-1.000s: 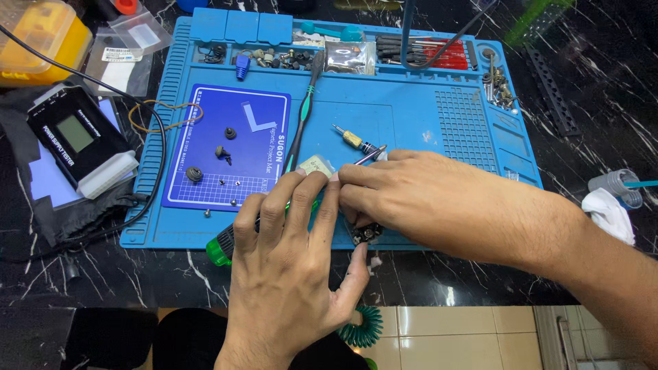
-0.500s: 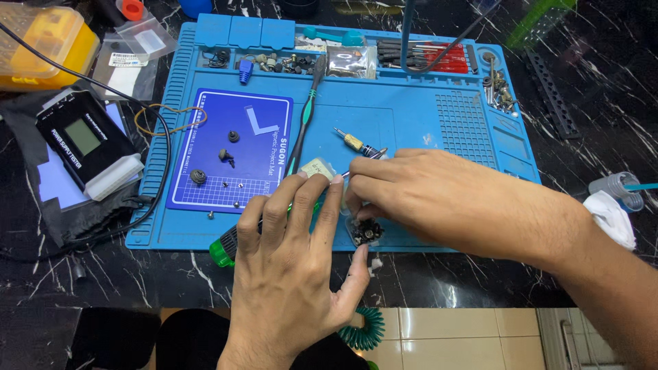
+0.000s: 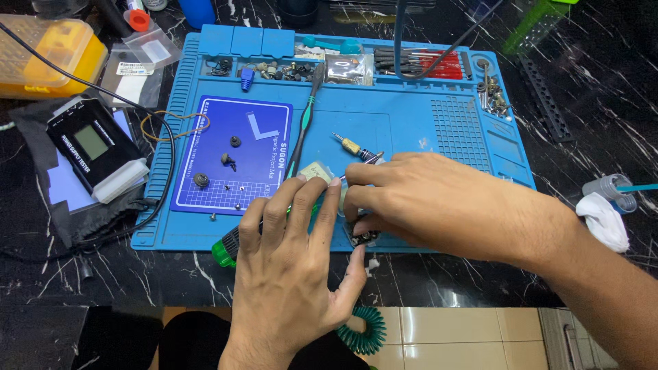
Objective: The person installs a hard drive into a computer case using a screwdriver. They secure the drive with screws, then move to a workbench to organize small parts and tools before returning to the computer to continue the installation.
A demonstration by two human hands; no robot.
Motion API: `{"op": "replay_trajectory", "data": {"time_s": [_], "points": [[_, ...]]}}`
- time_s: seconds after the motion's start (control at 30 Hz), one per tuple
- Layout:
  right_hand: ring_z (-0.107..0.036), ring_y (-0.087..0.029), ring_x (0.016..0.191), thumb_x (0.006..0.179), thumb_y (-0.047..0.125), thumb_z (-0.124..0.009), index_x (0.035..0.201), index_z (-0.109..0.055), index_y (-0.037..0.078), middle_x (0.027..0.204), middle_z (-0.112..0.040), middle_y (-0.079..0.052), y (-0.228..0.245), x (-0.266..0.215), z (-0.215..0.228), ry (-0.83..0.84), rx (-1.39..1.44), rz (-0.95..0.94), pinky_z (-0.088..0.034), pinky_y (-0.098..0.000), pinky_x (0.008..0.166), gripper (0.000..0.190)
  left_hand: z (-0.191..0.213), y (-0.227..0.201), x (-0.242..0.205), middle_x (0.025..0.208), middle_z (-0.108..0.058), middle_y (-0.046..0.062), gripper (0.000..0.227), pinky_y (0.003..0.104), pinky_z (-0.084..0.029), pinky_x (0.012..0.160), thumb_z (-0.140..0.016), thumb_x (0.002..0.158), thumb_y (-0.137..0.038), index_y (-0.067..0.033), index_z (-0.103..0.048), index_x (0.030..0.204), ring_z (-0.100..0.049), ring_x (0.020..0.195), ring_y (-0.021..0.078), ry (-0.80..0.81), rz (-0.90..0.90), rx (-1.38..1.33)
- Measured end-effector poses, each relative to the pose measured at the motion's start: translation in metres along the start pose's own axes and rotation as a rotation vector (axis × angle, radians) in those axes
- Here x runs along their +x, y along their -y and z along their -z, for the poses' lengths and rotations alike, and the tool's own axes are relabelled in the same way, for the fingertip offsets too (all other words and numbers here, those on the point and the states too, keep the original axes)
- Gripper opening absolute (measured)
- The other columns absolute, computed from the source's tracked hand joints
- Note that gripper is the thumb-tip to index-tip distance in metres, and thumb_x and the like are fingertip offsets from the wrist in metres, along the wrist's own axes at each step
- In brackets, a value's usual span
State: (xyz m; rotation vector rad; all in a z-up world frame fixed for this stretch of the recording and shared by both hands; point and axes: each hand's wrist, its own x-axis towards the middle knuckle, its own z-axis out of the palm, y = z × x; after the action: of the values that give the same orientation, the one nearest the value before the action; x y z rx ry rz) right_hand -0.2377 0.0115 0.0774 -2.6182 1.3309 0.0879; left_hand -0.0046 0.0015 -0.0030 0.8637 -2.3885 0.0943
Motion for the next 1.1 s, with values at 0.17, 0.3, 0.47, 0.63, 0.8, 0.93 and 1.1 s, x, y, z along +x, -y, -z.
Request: {"op": "replay_trajectory", "data": {"time_s": [0.17,0.3,0.47,0.63,0.8,0.93,1.1], "points": [[-0.072,-0.038,0.084,0.108,0.022,-0.074,0.125,-0.071,0.018,0.114,-0.07,-0.005,0.005,0.004,0.002,0.041,-0.061,0.028,-0.055,-0.057,0.067,0.018,0.0,-0.001,0.0,0.156,-0.067,0.012,0.074,0.051,-0.036,0.125,-0.071,0.098,-0.053,-0.0043,-0.071,0.153,-0.056,0.15,0.0337,-0.016,0.002,-0.019],[-0.073,-0.041,0.086,0.112,0.028,-0.072,0.104,-0.077,0.022,0.115,-0.068,-0.003,0.012,0.009,0.005,0.158,-0.111,-0.103,-0.057,-0.0612,0.063,0.011,0.0,0.0,-0.001,0.154,-0.065,0.013,0.077,0.051,-0.035,0.125,-0.07,0.099,-0.054,-0.0024,-0.07,0.156,-0.055,0.15,0.0345,-0.013,-0.003,-0.027],[-0.076,-0.04,0.09,0.111,0.031,-0.069,0.107,-0.073,0.023,0.114,-0.073,0.003,0.017,0.015,0.009,0.239,-0.002,-0.298,-0.057,-0.0614,0.072,0.01,-0.001,0.001,-0.002,0.155,-0.065,0.014,0.078,0.052,-0.036,0.125,-0.07,0.098,-0.054,-0.0021,-0.068,0.157,-0.054,0.152,0.034,-0.014,0.003,-0.041],[-0.072,-0.038,0.084,0.114,0.03,-0.062,0.107,-0.067,0.023,0.116,-0.071,0.004,0.02,0.015,0.014,0.302,0.058,-0.375,-0.055,-0.0576,0.071,0.012,0.0,0.001,-0.003,0.154,-0.065,0.015,0.076,0.053,-0.037,0.125,-0.071,0.099,-0.053,-0.0016,-0.069,0.155,-0.054,0.151,0.0351,-0.024,-0.003,-0.049],[-0.072,-0.041,0.087,0.119,0.041,-0.058,0.114,-0.065,0.021,0.118,-0.069,0.0,0.019,0.011,0.009,0.286,0.03,-0.34,-0.056,-0.0633,0.07,0.021,-0.001,0.001,-0.003,0.154,-0.064,0.015,0.077,0.052,-0.036,0.126,-0.07,0.099,-0.053,-0.0022,-0.068,0.156,-0.054,0.151,0.035,-0.015,-0.008,-0.042],[-0.07,-0.045,0.077,0.121,0.037,-0.058,0.117,-0.061,0.017,0.116,-0.066,-0.004,0.019,0.005,0.006,0.21,-0.002,-0.249,-0.054,-0.0633,0.061,0.02,0.0,0.001,-0.002,0.153,-0.065,0.014,0.077,0.051,-0.036,0.125,-0.071,0.098,-0.054,-0.0031,-0.069,0.156,-0.054,0.151,0.0341,-0.014,-0.004,-0.041],[-0.063,-0.037,0.073,0.12,0.031,-0.056,0.107,-0.059,0.021,0.108,-0.063,0.001,0.018,0.004,0.007,0.252,0.01,-0.296,-0.049,-0.0559,0.062,0.016,0.0,0.0,-0.002,0.153,-0.065,0.014,0.076,0.051,-0.037,0.125,-0.071,0.098,-0.053,-0.0033,-0.069,0.156,-0.054,0.15,0.0343,-0.017,-0.001,-0.036]]}}
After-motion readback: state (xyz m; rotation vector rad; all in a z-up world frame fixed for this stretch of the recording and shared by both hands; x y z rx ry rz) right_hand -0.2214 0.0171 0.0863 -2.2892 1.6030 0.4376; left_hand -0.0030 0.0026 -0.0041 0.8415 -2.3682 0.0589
